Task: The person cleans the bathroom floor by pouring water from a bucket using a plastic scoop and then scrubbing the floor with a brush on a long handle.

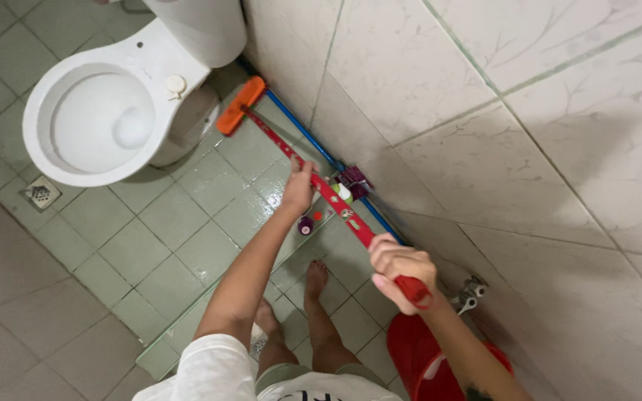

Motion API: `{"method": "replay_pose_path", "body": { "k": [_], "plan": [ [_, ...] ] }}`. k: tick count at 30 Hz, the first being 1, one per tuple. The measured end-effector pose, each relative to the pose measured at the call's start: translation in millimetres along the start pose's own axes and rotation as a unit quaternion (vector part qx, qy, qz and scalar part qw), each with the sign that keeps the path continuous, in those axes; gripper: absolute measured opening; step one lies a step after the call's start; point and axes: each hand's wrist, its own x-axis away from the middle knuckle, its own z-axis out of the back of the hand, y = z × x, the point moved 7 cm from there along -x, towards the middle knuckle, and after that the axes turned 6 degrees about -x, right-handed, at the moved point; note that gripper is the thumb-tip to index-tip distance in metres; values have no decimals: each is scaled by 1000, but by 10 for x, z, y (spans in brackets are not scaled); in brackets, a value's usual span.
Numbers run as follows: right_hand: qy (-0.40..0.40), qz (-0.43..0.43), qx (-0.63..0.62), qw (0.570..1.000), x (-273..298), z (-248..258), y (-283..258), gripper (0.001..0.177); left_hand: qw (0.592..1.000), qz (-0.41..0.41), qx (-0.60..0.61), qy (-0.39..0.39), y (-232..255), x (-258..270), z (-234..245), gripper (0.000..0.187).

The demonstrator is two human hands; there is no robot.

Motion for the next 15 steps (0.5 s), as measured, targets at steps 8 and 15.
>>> {"method": "replay_pose_path", "body": {
  "k": [8,15],
  "plan": [
    [4,-37,29,999,76,63,-65,28,1000,9,-18,-8,121,8,73,41],
    [-1,-40,-10,999,161,304,-562,25,993,29,-59,-95,633,440,-78,58]
  ]
}}
